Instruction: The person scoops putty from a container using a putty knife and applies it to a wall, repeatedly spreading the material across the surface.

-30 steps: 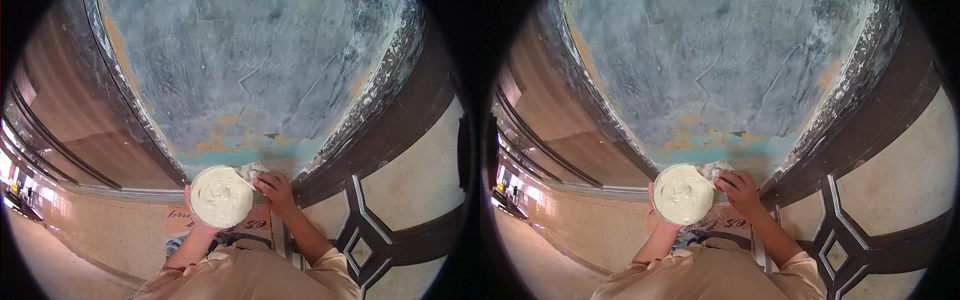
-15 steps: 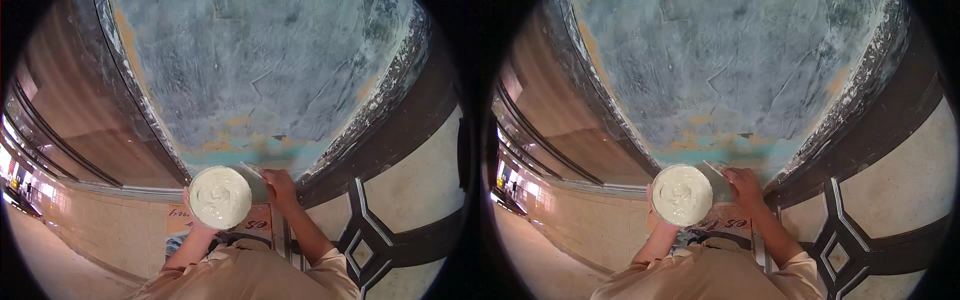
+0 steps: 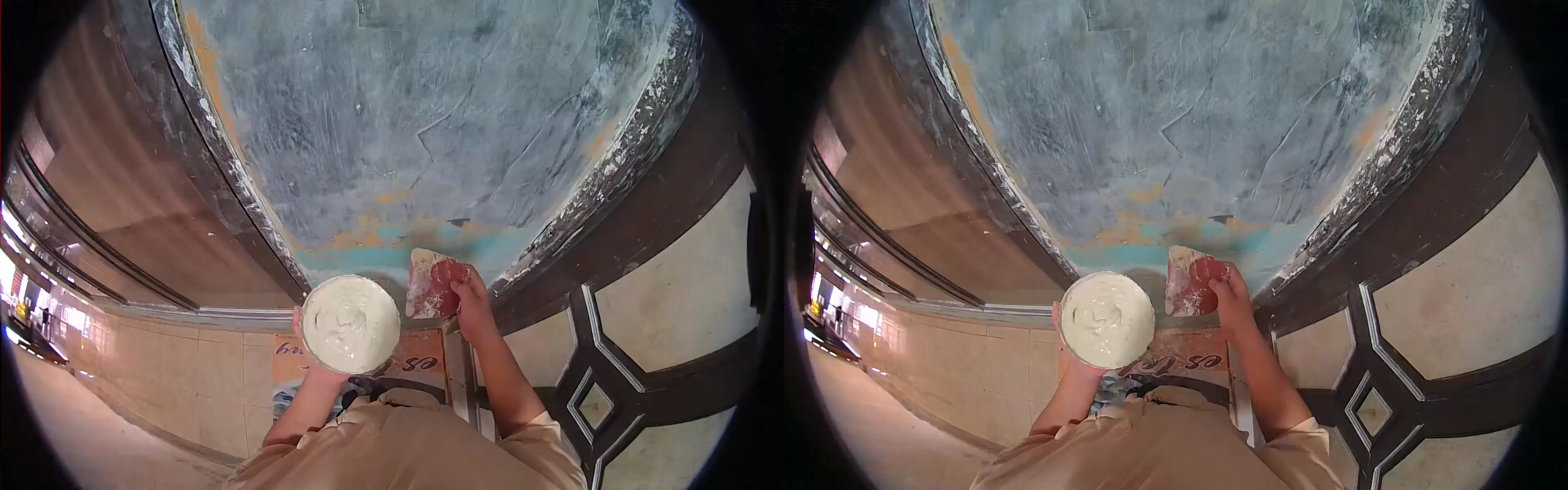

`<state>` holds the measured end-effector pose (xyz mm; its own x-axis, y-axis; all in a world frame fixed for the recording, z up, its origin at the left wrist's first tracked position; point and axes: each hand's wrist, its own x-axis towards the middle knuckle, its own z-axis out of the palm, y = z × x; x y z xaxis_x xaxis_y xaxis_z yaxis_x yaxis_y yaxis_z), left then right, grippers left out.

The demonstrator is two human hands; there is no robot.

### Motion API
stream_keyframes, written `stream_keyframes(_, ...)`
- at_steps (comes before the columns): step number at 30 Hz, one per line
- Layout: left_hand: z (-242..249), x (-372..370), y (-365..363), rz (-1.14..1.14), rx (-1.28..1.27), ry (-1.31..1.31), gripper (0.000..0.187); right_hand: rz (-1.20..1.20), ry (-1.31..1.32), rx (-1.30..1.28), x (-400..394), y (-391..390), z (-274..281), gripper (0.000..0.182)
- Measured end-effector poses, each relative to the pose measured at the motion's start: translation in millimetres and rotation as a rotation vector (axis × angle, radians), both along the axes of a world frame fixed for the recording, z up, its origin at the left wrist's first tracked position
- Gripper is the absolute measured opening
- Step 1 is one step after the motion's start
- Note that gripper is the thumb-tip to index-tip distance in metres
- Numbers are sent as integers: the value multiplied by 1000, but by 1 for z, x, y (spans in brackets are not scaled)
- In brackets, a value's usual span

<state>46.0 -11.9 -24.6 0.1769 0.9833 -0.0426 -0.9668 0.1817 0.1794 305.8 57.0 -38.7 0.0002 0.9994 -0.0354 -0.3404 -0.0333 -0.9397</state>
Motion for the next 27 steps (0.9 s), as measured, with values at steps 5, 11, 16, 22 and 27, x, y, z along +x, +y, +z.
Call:
stream_keyframes(5,2,-8,-1,13,-37,3,83,14,-70,37,-8,-5,11,22)
stream_keyframes(11,4,-18,-5,40,-44,-6,83,34,-53,9,-13,-8,16,23)
stream_keyframes(16,0,-27,-8,8,-10,-44,83,-5,23,24,-20,-10,21,20)
stream_keyframes(22,2,-32,-10,26,-60,36,80,-5,-74,89,-13,-14,17,17)
stream_keyframes(27,2,-36,-12,-33,27,11,80,102,78,181,-14,-17,13,14)
